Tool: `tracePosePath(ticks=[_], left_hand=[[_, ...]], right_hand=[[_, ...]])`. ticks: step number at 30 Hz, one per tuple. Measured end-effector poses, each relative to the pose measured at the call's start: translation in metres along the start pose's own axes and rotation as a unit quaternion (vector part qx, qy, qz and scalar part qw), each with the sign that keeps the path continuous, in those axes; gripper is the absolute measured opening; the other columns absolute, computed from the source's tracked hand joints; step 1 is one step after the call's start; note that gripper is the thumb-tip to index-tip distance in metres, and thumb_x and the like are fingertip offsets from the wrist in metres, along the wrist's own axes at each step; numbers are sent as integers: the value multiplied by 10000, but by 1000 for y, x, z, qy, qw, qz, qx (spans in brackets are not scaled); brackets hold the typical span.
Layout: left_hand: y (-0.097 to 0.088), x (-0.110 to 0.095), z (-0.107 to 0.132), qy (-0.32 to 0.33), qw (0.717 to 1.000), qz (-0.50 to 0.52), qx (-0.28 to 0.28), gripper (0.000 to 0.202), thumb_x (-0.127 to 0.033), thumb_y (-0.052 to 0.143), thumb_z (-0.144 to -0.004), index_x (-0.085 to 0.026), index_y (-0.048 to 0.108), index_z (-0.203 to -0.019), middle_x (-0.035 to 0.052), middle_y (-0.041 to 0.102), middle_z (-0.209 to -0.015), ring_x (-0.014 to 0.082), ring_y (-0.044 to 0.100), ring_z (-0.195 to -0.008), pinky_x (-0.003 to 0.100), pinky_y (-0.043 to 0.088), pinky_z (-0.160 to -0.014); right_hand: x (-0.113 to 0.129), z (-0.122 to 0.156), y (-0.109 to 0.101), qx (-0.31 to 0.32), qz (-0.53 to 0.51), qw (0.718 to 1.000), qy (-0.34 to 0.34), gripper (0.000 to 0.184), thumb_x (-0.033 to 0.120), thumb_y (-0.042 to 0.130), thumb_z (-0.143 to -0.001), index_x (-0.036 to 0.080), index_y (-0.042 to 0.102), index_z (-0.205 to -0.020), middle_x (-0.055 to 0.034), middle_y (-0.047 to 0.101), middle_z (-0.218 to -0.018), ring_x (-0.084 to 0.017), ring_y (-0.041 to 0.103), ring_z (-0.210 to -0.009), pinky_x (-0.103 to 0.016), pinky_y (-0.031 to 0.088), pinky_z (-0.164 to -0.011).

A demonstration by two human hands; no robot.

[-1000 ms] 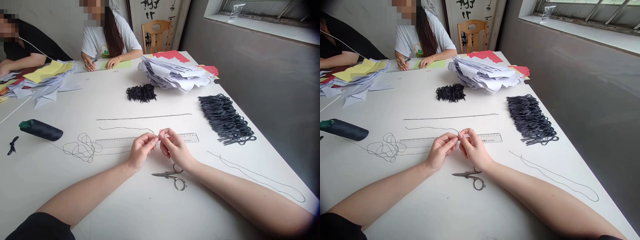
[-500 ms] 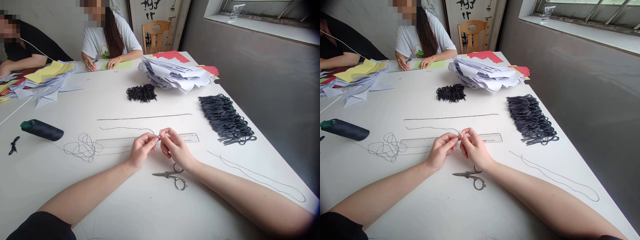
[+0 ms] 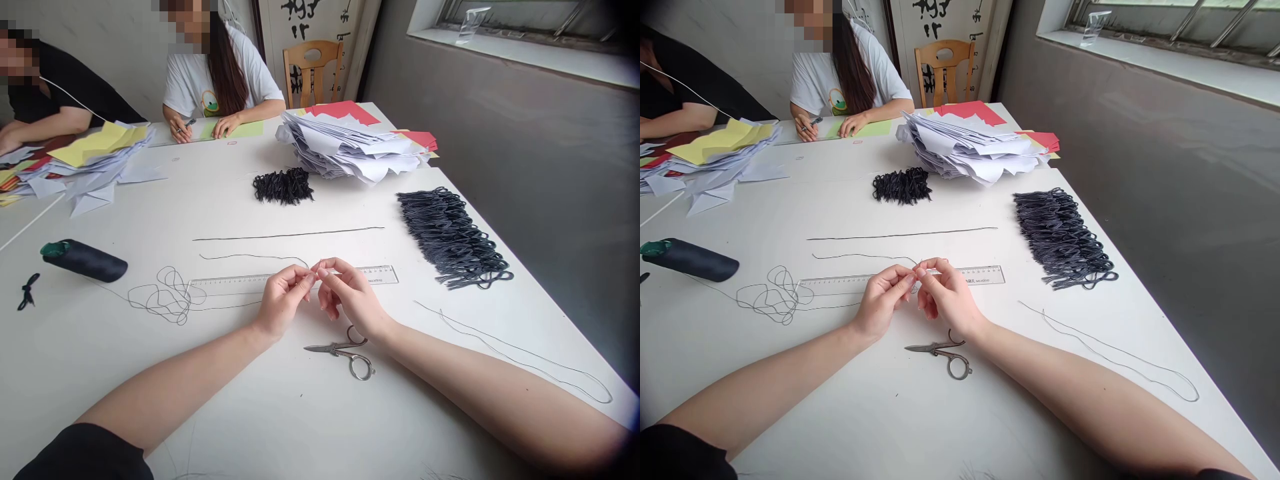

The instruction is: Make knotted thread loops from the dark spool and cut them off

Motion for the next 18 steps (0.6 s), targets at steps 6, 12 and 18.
tracePosePath(ticks=[6,12,18], left_hand=[[1,1,1,-5,1000,-2,8,234,-394,656,-806,-182,629,-710,-17,506,-575,98,435,-529,239,310,-490],[1,3,1,-6,1000,5,12,209,-362,650,-810,-176,631,-716,-16,517,-587,91,437,-533,232,308,-490],[1,2,0,-5,1000,5,14,200,-346,644,-812,-169,630,-719,-15,524,-589,88,435,-533,231,300,-485]], right_hand=[[-2,-2,-7,-30,17,999,-11,361,542,540,-872,182,522,-869,38,559,-521,-74,457,-377,-197,360,-397],[-2,-1,-10,-43,14,999,-17,360,532,551,-871,173,551,-896,34,557,-514,-76,462,-396,-197,385,-412],[1,-1,-11,-52,11,998,-27,347,515,550,-877,168,557,-895,32,557,-512,-73,456,-404,-192,392,-416]])
Point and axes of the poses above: each hand's wrist, its own z-axis away from the middle knuckle, its own y-axis out of the palm, x = y × z, the point moved 8 cm from there along -z, towards the middle knuckle
